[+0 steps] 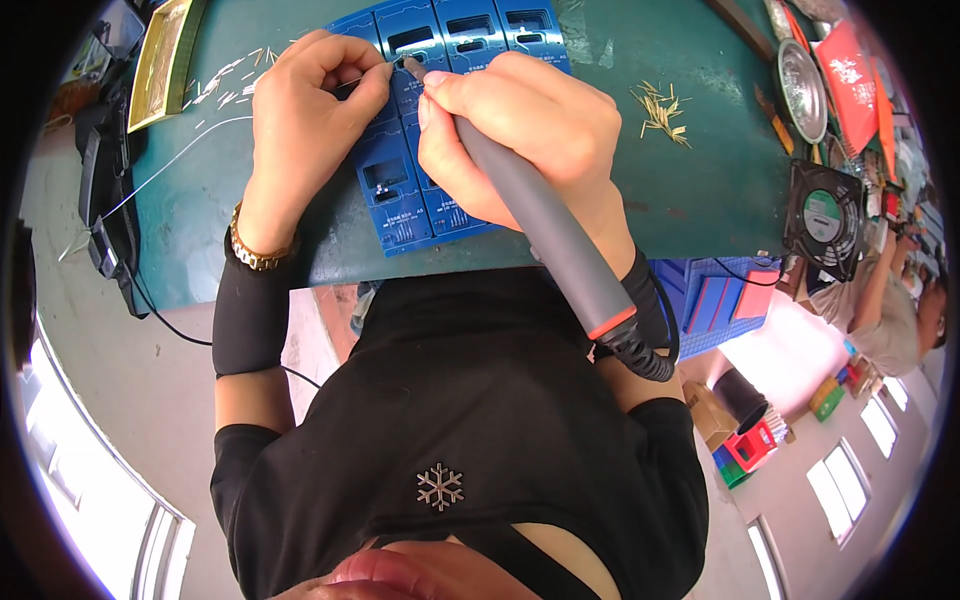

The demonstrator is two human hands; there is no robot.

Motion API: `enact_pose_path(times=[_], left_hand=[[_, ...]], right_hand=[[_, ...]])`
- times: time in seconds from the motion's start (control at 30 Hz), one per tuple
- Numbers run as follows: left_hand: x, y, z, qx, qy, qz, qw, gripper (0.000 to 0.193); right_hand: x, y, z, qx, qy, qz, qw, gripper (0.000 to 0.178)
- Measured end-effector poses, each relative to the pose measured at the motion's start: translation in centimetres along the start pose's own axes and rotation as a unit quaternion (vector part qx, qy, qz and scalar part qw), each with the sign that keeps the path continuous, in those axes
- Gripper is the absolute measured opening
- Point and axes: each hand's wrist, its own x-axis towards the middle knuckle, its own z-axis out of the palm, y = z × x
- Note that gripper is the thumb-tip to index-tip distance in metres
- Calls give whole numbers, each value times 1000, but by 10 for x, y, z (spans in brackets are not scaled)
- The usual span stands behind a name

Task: The person solders wires onto blue electronic circuit breakers with a soldering iron and solder wire.

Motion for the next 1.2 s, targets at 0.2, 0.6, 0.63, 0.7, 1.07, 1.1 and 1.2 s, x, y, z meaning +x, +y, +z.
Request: enact_pose_path(times=[0.2,0.6,0.63,0.7,1.07,1.1,1.2], left_hand=[[0,1,-9,-5,-19,18,1000,7],[-11,24,2,-218,19,110,970,39],[-10,26,1,-204,29,125,971,38],[-8,26,-2,-192,30,136,971,35],[-15,10,-37,-33,1,96,995,17],[-17,5,-38,-33,2,95,995,17],[-32,-12,-32,-98,27,-42,994,8]], right_hand=[[1,1,0,30,60,24,997,21],[-4,-4,5,266,54,222,936,31],[-3,-4,6,251,64,224,940,32],[-5,-3,6,257,57,234,936,34],[19,6,-28,95,-10,57,994,37],[21,7,-33,9,-45,20,999,38],[7,20,-22,54,0,19,998,30]])
